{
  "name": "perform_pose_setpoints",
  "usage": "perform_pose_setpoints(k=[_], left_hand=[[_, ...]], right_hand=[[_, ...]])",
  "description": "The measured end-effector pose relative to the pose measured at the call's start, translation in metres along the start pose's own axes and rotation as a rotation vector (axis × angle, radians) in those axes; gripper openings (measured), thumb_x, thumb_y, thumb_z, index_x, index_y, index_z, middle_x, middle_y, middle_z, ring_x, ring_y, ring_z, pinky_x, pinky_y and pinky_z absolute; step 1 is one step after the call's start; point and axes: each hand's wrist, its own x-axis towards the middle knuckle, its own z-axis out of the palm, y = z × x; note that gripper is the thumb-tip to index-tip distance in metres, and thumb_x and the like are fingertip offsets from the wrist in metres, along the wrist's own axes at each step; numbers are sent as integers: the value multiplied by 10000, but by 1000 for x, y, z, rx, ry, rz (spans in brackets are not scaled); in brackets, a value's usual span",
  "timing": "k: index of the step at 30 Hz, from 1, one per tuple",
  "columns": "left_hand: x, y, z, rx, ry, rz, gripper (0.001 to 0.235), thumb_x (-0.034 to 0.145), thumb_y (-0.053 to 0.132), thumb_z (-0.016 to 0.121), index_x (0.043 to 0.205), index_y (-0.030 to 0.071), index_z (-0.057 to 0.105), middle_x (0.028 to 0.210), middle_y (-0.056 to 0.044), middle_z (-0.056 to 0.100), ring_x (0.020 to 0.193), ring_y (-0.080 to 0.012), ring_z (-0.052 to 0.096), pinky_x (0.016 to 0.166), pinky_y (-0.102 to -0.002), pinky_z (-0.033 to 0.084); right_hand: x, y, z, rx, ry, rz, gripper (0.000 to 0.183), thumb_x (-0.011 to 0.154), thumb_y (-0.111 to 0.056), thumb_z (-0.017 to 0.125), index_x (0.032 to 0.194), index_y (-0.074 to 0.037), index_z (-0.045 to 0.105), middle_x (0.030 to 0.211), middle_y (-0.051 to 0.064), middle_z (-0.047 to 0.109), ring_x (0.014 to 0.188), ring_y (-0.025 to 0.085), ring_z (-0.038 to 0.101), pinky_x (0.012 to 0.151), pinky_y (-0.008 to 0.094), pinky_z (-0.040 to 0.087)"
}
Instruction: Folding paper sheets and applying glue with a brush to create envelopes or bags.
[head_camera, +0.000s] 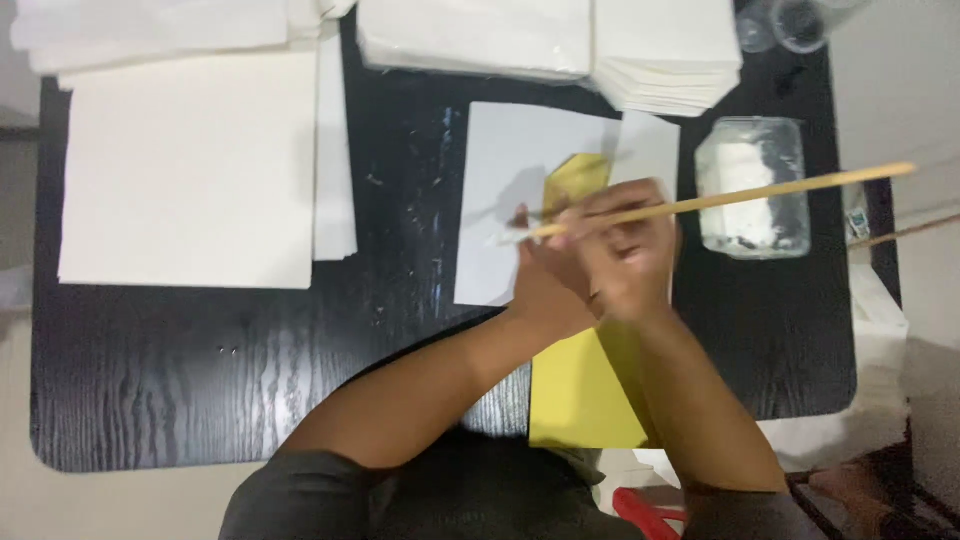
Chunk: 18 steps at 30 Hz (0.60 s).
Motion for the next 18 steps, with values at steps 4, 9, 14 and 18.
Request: perform_pose_setpoints(k=[4,9,14,18], left_hand=[[27,42,5,1434,-395,-573,269,928,191,657,1175,83,634,938,-36,646,1026,-204,659,1175,-477,365],[34,51,36,1888,-538,-644,188,884,-134,711,991,-28,599,806,-154,733,871,-238,734,980,-296,555],[54,48,101,2556,-1651,8,652,1045,253,504,1644,122,282,1045,252,700,1376,-308,534,896,-941,178],[24,49,28,2001,-517,-765,153,932,-30,699,1046,-40,598,1061,-67,631,1529,-201,370,1282,-511,308]], right_hand=[[-5,-11,41,153,-280,-80,141,856,128,697,914,45,599,815,192,680,643,259,723,916,446,592],[-13,4,40,177,-349,-36,149,858,119,698,943,59,592,833,202,692,656,249,734,868,421,602],[-18,14,35,179,-393,2,176,861,106,700,987,79,581,859,217,711,676,235,750,795,385,617],[-27,21,29,181,-409,28,194,862,99,702,1009,90,575,872,225,720,685,227,758,759,367,625]])
